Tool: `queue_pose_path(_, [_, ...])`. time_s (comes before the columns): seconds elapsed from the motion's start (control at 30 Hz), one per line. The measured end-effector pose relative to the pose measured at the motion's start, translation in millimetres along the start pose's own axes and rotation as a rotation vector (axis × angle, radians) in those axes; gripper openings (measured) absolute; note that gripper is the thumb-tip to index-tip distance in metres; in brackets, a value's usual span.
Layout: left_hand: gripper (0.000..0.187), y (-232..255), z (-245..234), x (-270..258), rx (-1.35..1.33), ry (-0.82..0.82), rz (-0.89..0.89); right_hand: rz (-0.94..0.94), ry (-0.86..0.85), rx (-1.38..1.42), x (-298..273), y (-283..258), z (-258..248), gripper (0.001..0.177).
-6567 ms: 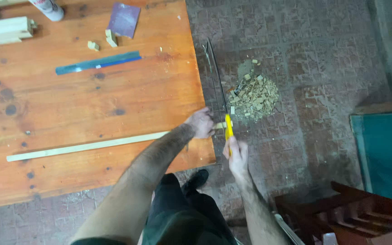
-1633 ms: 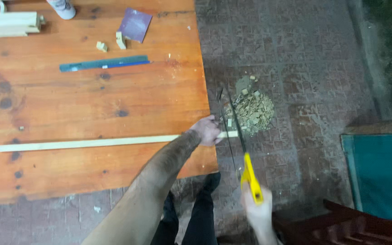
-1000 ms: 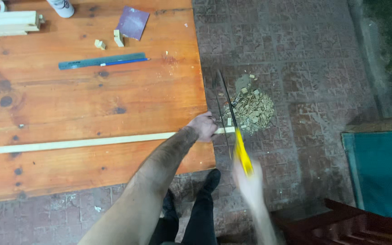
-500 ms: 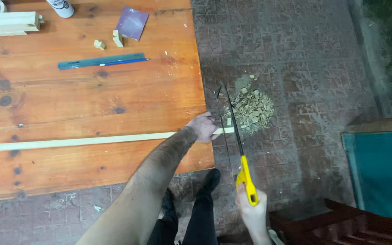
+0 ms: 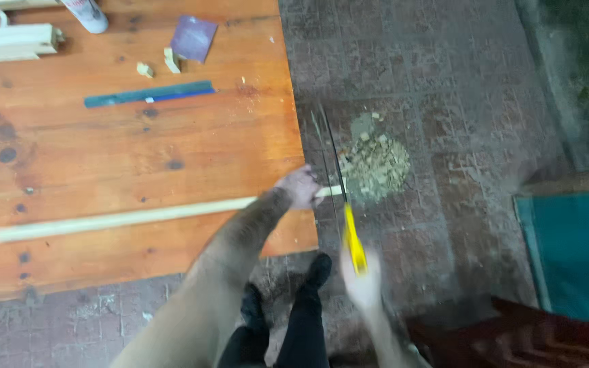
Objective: The person marks a wooden rod using a pencil and ruler, cuts the rod into small pieces with a hacksaw, and kemudian sands the pieces using sandpaper.
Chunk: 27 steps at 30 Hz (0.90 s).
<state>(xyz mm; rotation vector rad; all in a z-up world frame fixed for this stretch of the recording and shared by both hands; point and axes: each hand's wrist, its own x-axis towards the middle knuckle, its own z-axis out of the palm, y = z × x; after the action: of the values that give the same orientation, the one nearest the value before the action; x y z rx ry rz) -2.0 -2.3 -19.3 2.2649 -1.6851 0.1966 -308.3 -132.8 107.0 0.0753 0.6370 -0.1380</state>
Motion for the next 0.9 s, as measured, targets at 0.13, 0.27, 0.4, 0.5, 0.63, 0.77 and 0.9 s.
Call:
queue_pose_path(0.13, [0.035, 8, -12, 3, 0.069, -0.009, -0.025, -0.654, 0.069, -1.57, 44, 28, 57, 0.065])
queue_pose_path(0.27, [0.038, -1, -6, 9, 0.06, -0.01, 0.058, -0.834, 0.322, -1.657, -50, 36, 20, 0.035])
queue_pose_path(0.4, [0.035, 1, 0, 5, 0.066, 0.033, 0.04, -0.657, 0.329, -1.359, -10, 43, 77, 0.046])
queue_pose_path(0.5, [0.037, 0, -12, 0, 0.102, 0.082, 0.019, -0.708, 0.179, -1.634, 61, 32, 76, 0.049])
queue_pose_path(0.63, [0.045, 5, -21, 7, -0.02, 0.101, 0.065, -0.192, 0.121, -0.154, -44, 13, 17, 0.017])
queue_pose_path(0.77, [0.049, 8, -34, 8, 0.06, -0.235, 0.054, -0.614, 0.156, -1.525, -38, 33, 52, 0.038])
queue_pose_path(0.9, [0.049, 3, -31, 8, 0.057, -0.148, 0.048, -0.542, 0.096, -1.444, 53, 40, 114, 0.048])
